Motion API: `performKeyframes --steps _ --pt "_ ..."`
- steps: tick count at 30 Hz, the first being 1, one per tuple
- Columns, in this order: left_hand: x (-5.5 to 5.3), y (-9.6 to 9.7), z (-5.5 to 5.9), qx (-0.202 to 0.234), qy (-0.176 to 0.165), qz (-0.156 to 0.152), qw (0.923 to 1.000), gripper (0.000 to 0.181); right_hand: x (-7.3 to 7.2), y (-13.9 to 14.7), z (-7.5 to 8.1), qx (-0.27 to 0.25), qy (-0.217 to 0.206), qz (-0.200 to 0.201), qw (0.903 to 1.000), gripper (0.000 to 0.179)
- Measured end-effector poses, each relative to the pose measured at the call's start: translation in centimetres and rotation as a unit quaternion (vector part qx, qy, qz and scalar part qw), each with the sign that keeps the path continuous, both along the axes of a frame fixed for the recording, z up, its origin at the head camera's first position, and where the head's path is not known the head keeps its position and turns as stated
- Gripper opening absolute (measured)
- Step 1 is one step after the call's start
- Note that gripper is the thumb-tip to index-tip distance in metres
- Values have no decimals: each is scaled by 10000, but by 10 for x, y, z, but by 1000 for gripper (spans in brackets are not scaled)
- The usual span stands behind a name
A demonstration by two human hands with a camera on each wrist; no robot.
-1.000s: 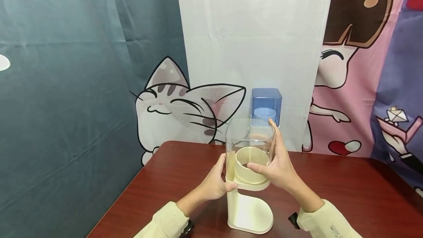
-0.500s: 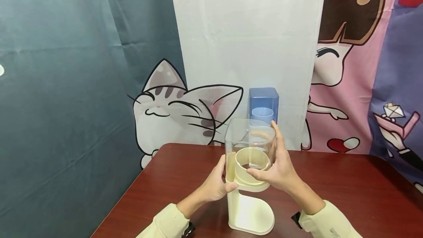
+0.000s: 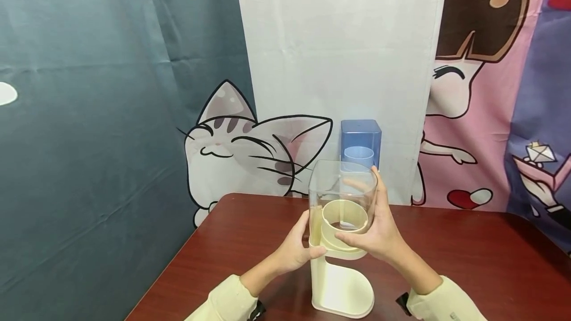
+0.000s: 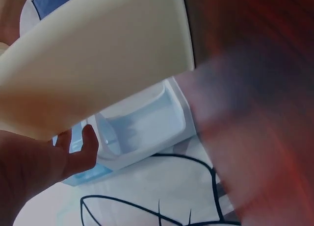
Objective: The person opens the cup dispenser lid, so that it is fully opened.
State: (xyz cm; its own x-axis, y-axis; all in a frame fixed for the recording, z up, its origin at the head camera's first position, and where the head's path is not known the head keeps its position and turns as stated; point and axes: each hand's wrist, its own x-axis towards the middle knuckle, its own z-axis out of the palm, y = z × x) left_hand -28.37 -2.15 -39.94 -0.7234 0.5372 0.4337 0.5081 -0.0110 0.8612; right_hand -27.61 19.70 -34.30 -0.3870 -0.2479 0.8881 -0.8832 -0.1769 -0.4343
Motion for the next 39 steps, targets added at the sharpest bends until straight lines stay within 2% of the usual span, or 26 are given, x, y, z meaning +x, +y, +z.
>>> performKeyframes --steps 5,13,21,28,31,36,39 --pt "1 1 -1 234 71 59 9997 91 0 0 -2 -45 -116 -38 9999 136" --pt "1 3 2 136 84 230 9996 84 2 -1 -1 -176 -204 69 9996 132" --pt "-3 6 1 53 103 343 9993 84 7 6 3 137 -999 -924 9906 130" --pt "-7 6 -2 -45 241 356 9991 83 7 5 4 15 -996 -677 9927 129" --pt "-6 5 -4 -63 256 314 9992 84 8 3 2 -47 -836 -493 9953 132" --pt "-5 4 -7 -128 499 452 9976 83 4 -2 -1 -322 -311 -15 9990 132" --pt "-7 4 -8 -28 507 447 9977 82 1 -4 0 -414 -115 45 9991 130"
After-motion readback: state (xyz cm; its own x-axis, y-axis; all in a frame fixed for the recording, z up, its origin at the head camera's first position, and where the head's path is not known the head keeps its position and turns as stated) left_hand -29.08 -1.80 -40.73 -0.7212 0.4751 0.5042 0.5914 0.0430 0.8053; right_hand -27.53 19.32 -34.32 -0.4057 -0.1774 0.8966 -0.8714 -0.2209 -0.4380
